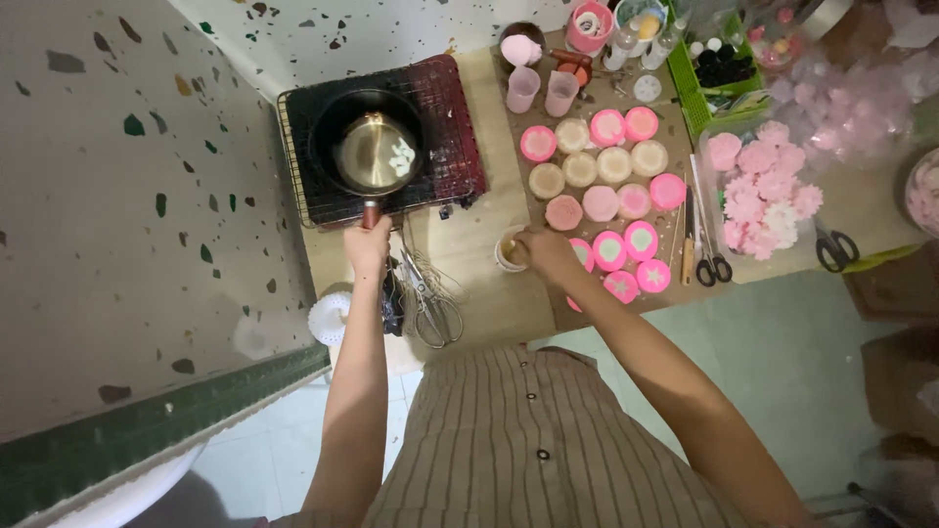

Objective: Preparing and mixing wax and fragrance for candle making.

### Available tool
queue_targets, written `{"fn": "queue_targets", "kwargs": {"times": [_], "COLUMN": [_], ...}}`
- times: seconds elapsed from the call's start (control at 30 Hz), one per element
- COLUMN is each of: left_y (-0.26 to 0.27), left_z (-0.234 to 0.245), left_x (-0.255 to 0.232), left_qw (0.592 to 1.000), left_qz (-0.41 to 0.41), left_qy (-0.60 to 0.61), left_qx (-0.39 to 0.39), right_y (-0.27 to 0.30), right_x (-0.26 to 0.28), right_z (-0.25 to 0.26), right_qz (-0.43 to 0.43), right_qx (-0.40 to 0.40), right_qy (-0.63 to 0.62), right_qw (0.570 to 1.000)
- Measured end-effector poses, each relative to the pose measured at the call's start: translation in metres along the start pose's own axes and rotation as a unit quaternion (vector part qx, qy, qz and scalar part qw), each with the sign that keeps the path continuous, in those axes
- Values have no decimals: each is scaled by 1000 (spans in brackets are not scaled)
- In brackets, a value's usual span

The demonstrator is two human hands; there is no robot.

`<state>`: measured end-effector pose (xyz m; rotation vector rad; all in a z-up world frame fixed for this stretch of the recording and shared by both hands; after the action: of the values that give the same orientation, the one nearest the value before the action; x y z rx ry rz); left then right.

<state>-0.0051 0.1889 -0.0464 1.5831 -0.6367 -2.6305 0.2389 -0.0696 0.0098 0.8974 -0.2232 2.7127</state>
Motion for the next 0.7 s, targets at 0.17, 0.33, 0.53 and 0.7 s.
{"fn": "queue_targets", "kwargs": {"times": [0.17, 0.33, 0.53, 0.7], "left_y": [-30, -39, -55, -50], "left_z": [1, 10, 16, 22], "left_x": [7, -2, -2, -7], "left_qw": [998, 996, 997, 996], "left_qz": [-1, 17, 32, 44], "left_qy": [53, 77, 57, 78], "left_qx": [-41, -32, -30, 1], "right_y": [0, -4, -7, -9], "right_x": [0, 4, -1, -1], "right_z": [1, 4, 2, 0], "right_qz": [6, 13, 1, 5], "right_qx": [11, 36, 57, 52], "right_qy": [31, 38, 28, 51], "right_qw": [999, 999, 998, 997]}}
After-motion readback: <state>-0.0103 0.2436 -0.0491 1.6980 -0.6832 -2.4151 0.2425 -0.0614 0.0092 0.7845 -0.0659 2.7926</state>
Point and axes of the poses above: each hand's wrist, its own y-axis away from the middle knuckle, its own z-axis out of the back of the hand, x = y × z, the point moved 2 cm from there along -y, towards the middle knuckle, and after that the axes turned 13 degrees about -y, right-handed, at the moved point
